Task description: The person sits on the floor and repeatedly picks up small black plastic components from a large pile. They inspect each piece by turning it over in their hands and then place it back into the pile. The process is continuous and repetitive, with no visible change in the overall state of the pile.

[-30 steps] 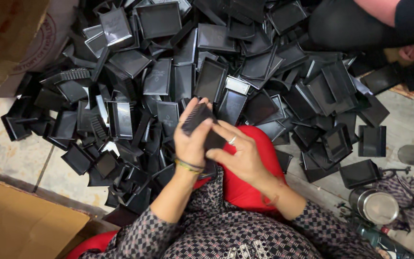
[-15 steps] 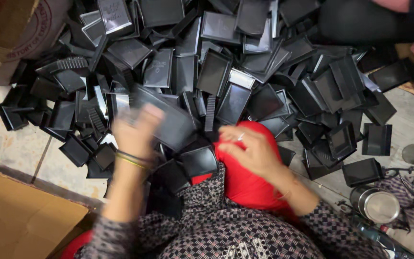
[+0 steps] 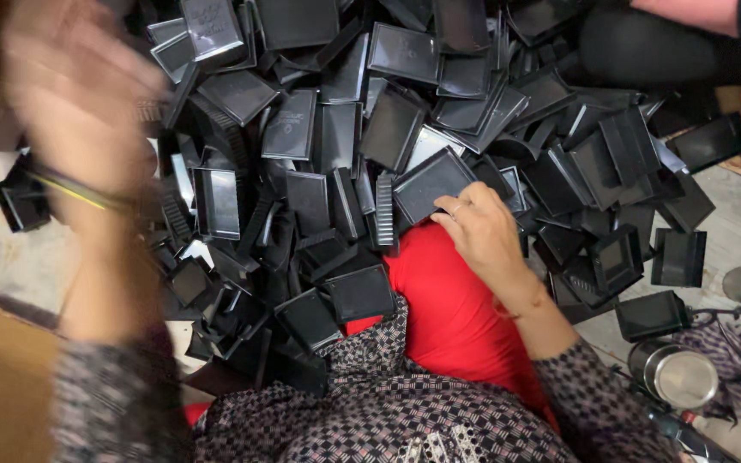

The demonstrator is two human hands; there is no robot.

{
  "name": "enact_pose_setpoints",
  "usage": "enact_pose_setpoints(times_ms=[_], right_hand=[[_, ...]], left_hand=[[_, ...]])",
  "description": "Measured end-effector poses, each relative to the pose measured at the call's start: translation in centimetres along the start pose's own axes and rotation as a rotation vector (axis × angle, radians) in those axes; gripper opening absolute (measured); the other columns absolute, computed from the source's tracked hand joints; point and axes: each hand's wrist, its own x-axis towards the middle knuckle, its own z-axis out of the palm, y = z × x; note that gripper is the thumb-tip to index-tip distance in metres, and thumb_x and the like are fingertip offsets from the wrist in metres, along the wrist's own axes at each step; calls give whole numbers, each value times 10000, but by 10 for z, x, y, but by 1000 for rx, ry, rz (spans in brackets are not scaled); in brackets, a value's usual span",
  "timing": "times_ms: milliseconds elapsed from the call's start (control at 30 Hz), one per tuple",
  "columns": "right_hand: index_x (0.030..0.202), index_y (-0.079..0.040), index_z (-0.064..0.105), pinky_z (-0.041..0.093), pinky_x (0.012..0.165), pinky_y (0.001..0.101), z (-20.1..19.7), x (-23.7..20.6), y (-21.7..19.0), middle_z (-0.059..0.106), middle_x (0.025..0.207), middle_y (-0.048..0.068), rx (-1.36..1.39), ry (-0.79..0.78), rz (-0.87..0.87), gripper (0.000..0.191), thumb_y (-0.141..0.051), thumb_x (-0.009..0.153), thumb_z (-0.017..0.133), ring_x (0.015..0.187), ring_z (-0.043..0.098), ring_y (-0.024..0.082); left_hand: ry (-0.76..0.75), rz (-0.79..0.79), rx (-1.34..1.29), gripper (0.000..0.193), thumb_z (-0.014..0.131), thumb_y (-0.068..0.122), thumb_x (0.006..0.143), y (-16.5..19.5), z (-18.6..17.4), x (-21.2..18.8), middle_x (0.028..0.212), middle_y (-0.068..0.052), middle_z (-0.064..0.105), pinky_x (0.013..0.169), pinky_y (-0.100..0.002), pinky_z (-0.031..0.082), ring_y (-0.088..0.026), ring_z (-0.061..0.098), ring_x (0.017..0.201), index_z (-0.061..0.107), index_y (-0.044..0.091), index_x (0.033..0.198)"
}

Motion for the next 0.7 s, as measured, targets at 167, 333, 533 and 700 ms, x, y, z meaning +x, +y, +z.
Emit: enact_pose_setpoints(times_ms=[167,333,533,700], right_hand=[[1027,-31,758,503,657,331,-35,-12,-35,661,869,97,310,-166,120,138,-108,913,746,731,637,213],[1064,-31,744,530,687,313,-29,-19,-61,685,851,77,665,-315,178,126,-91,969,687,768,675,173],[1288,-55,677,505,911,414,-6,13,0,642,1120,154,127,-167,-83,375,-53,913,695,1051,629,292],[1084,-111,675,301,1141,593,20,37,50,575,1405,207,-390,-135,-305,275,-89,817,738,1366,502,371]], left_hand=[[-437,72,-204,1049,846,168,740,-34,88,-170,1612,-243,374,1281,-444,309,-392,393,1523,256,-35,1582],[-180,-29,-572,1152,868,93,767,-37,125,-233,1568,-148,382,1259,-409,404,-266,491,1409,127,83,1648],[-117,-581,-1398,956,779,19,739,-35,96,-170,1433,-187,523,1153,-531,459,-342,579,1286,329,125,1576],[-205,-983,-1850,418,632,32,913,-83,96,-188,1402,-205,581,1175,-554,487,-363,599,1299,601,81,1327]])
